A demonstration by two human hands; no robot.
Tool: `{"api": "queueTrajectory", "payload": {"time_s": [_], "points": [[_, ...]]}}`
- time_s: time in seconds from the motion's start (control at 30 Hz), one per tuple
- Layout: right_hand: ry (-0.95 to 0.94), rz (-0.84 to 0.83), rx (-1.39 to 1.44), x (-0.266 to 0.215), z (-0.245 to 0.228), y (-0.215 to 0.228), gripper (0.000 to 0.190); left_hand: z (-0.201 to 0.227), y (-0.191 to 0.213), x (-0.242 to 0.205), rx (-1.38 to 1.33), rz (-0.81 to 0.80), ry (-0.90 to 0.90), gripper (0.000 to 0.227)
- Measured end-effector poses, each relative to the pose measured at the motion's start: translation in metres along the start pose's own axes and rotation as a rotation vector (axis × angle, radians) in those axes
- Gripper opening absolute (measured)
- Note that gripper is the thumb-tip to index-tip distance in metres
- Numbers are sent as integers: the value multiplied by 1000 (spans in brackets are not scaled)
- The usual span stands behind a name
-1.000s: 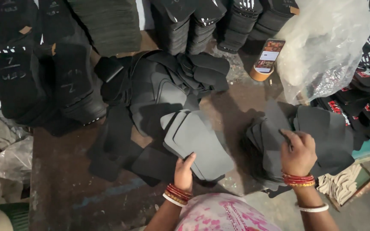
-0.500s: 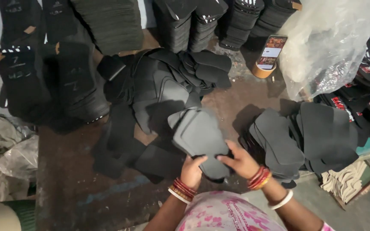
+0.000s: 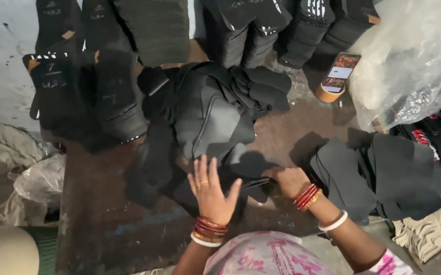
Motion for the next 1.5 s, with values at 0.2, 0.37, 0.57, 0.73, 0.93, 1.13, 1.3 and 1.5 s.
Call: {"api": "queueTrajectory", "payload": {"time_s": [0.2,0.37,0.57,0.73,0.93,1.13,1.3,1.5], "points": [[211,-25,-211,7,-55,58,21,38,-20,7,141,-715,-80,95],[451,321,-235,-1,-106,147,22,-73,-132,-38,-758,-1003,239,61],[-70,962,189,-38,-22,95,36,-107,-144,-60,-1254,-936,534,52],[-354,593,774,-26,-22,14,33,-83,-126,-56,-1320,-813,596,58],[-188,683,365,-28,-70,58,44,-103,-154,-70,-1299,-722,646,59],[-17,654,516,-29,-93,47,45,-77,-137,-67,-1441,-717,576,57],[-94,613,657,-24,-73,32,49,-74,-144,-71,-1358,-833,485,72],[24,573,681,-23,-68,24,39,-51,-129,-59,-1205,-841,223,87]]}}
Point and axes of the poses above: each hand's wrist, its own x-axis towards the middle knuckle, its own y-axis out of the back of the hand, z = x × y, the point moved 5 cm from there along x, towards the middle knuckle, and after that the axes turned 7 degrees about y, right-handed, at the moved point
